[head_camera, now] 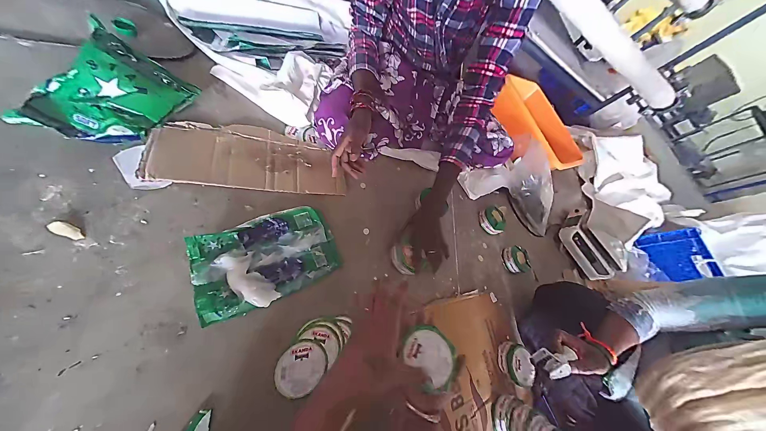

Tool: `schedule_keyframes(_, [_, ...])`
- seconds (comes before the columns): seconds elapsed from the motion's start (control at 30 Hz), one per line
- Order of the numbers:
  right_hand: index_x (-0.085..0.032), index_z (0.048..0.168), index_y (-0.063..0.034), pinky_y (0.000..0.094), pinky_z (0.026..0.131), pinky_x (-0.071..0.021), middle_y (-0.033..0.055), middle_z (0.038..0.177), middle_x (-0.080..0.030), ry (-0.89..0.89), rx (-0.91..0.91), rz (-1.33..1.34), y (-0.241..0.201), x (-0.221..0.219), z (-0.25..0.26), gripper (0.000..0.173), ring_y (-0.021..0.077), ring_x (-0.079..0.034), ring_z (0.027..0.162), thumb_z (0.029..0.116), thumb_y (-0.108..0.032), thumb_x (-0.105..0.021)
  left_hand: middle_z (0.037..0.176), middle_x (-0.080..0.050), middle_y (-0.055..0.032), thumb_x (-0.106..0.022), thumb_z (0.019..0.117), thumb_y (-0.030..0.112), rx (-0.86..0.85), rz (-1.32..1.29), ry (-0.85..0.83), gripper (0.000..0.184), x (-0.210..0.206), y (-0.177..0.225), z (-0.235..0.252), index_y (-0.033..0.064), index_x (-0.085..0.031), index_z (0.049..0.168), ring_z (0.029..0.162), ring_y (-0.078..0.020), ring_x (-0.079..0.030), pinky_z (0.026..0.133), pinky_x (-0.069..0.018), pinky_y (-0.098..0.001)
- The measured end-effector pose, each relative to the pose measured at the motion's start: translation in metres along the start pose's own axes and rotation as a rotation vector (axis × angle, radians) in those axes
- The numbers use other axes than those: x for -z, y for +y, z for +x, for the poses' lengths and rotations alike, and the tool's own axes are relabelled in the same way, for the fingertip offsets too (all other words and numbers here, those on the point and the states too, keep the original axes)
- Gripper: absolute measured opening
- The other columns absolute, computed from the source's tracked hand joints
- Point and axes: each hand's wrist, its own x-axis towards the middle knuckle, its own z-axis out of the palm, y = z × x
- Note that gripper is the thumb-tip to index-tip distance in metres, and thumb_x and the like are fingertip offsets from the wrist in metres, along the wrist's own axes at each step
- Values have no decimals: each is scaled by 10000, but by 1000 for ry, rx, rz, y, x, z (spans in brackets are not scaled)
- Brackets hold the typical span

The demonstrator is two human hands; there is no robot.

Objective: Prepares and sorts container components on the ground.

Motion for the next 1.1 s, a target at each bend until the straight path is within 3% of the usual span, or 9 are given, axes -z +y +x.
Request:
schedule_keyframes(0.07, [-705,1233,-194,444,864,-625,59,1175,-750,-138,102,-142,-49,17,22,586,206,-725,1083,820,-609,-702,1610,-309,-304,-927,615,449,76,21,98,1214,13,-5,2,22,-334,1585,1497,-539,-237,1130,-158,-790])
schedule_keyframes(0.13, [-460,1495,-214,325,927,-585,30,1416,-619,-110,280,-579,-93,2,21,687,134,-649,1213,881,-447,-661,1620,-287,-298,-918,652,432,179,72,107,1165,20,-7,3,61,-336,1592,1501,-535,-220,1145,-170,-764])
schedule_keyframes(0.2, [-137,1600,16,302,1064,-432,185,1587,-360,48,394,-1236,-107,-19,19,893,157,-463,1361,863,-275,-550,1614,-288,-310,-892,683,440,202,148,92,1102,19,-7,5,75,-370,1581,1496,-551,-216,1137,-184,-761])
schedule_keyframes(0.27, [-292,1504,181,631,1071,-397,406,1465,-436,156,488,-1734,-81,-14,31,846,507,-481,1330,863,-220,-670,1604,-303,-317,-886,701,426,185,188,71,1041,13,-7,7,70,-413,1558,1486,-561,-232,1129,-196,-765])
schedule_keyframes(0.33, [-405,1545,-9,748,968,-393,254,1518,-483,306,293,-2053,-37,2,47,765,537,-458,1356,896,-312,-672,1615,-290,-307,-880,733,413,203,211,12,1005,9,-6,7,79,-415,1559,1498,-548,-215,1146,-191,-746])
schedule_keyframes(0.4, [-324,1613,-133,763,960,-369,149,1618,-393,351,121,-2085,-23,2,58,788,495,-382,1433,930,-387,-624,1621,-278,-304,-868,747,419,212,226,-18,987,8,-8,10,86,-416,1558,1503,-546,-201,1150,-190,-737])
schedule_keyframes(0.6, [23,1612,50,517,1260,-137,278,1690,-20,253,302,-1293,-94,7,51,663,377,-95,1576,1066,-214,-245,1616,-268,-323,-866,748,395,226,187,-4,964,8,-17,8,73,-431,1546,1502,-564,-179,1135,-161,-773])
schedule_keyframes(0.8, [-319,1608,-76,808,1128,-90,232,1674,-229,304,241,-2211,-33,6,70,605,491,-169,1543,1060,-331,-361,1606,-307,-308,-864,765,360,214,238,-12,923,4,-17,5,82,-444,1538,1490,-565,-213,1121,-201,-765])
schedule_keyframes(1.1, [-114,1608,68,714,1202,-71,326,1669,-84,347,202,-1768,-74,-10,49,674,519,-94,1545,1083,-262,-377,1621,-260,-320,-848,801,351,223,153,-55,903,9,-15,7,68,-427,1548,1501,-560,-181,1149,-182,-739])
